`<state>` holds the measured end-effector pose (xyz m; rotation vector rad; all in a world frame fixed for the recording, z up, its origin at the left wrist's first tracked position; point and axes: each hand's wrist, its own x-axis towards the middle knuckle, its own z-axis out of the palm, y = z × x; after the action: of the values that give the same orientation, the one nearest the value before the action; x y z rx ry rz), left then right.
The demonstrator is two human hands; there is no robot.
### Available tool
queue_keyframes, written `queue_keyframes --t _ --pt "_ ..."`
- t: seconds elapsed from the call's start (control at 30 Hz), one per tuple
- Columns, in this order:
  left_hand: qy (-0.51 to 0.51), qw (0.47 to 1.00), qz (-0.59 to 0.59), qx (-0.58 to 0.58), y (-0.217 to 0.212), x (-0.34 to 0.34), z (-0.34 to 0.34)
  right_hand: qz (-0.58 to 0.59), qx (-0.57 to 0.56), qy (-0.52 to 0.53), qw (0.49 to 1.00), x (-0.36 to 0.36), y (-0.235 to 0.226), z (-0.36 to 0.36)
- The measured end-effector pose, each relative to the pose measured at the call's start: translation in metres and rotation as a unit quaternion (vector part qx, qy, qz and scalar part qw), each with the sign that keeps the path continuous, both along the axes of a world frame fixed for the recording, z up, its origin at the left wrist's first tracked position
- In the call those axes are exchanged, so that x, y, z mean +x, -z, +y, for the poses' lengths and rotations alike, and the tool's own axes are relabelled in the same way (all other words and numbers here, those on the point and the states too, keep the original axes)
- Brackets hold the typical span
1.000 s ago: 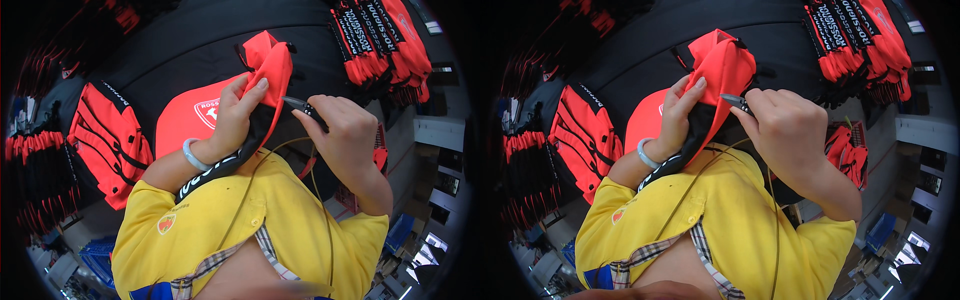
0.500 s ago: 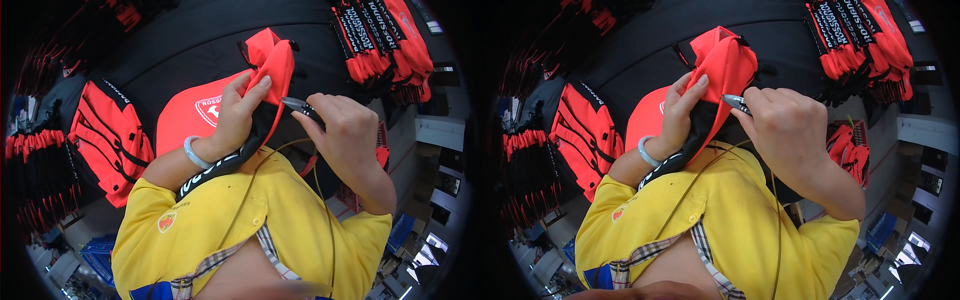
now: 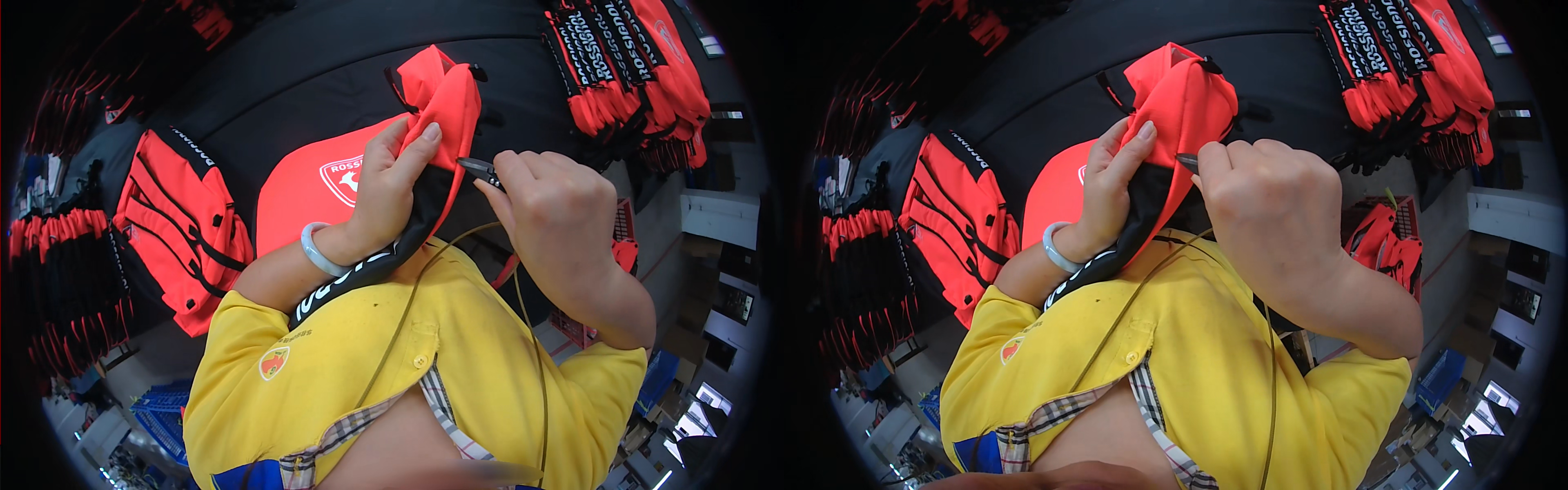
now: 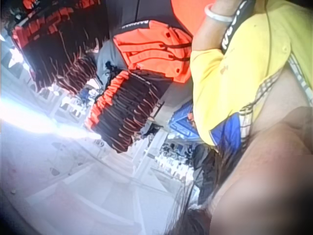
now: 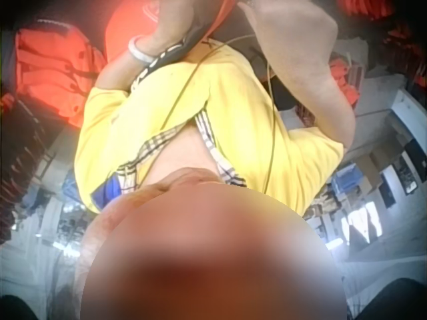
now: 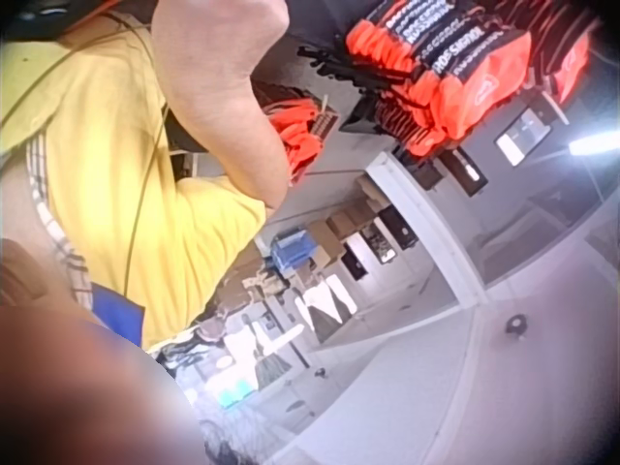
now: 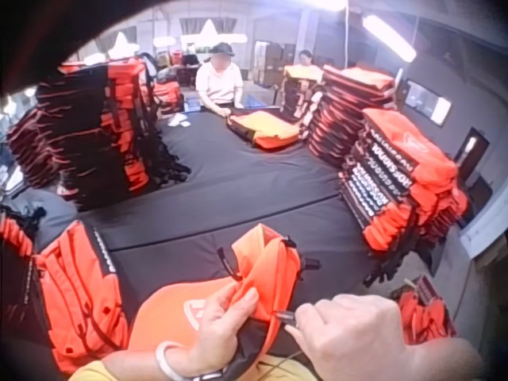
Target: Checking and assembling components of red and black backpacks on a manufacturing table.
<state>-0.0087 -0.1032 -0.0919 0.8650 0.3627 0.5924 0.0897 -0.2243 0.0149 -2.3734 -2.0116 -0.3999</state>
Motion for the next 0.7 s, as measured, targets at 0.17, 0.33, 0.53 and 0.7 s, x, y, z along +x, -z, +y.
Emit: queue_keyframes --t 0.17,0.33,0.53,0.7 --pt "-0.001 1.0 0.003 -0.001 0.0 -0.001 0.001 0.004 0.016 -0.015 1.0 0.003 0.004 -0.002" --pt "0.005 1.0 -0.001 -0.013 0.0 -0.001 0.002 0.038 0.068 -0.008 0.997 0.008 0.007 -0.009" --pt "-0.002 1.0 0.002 -0.024 -0.002 0.001 -0.002 0.072 0.089 -0.003 0.993 0.01 0.012 -0.014" --pt "0.012 1.0 0.005 -0.017 0.001 0.001 0.0 0.07 0.074 -0.003 0.995 0.012 0.012 -0.012"
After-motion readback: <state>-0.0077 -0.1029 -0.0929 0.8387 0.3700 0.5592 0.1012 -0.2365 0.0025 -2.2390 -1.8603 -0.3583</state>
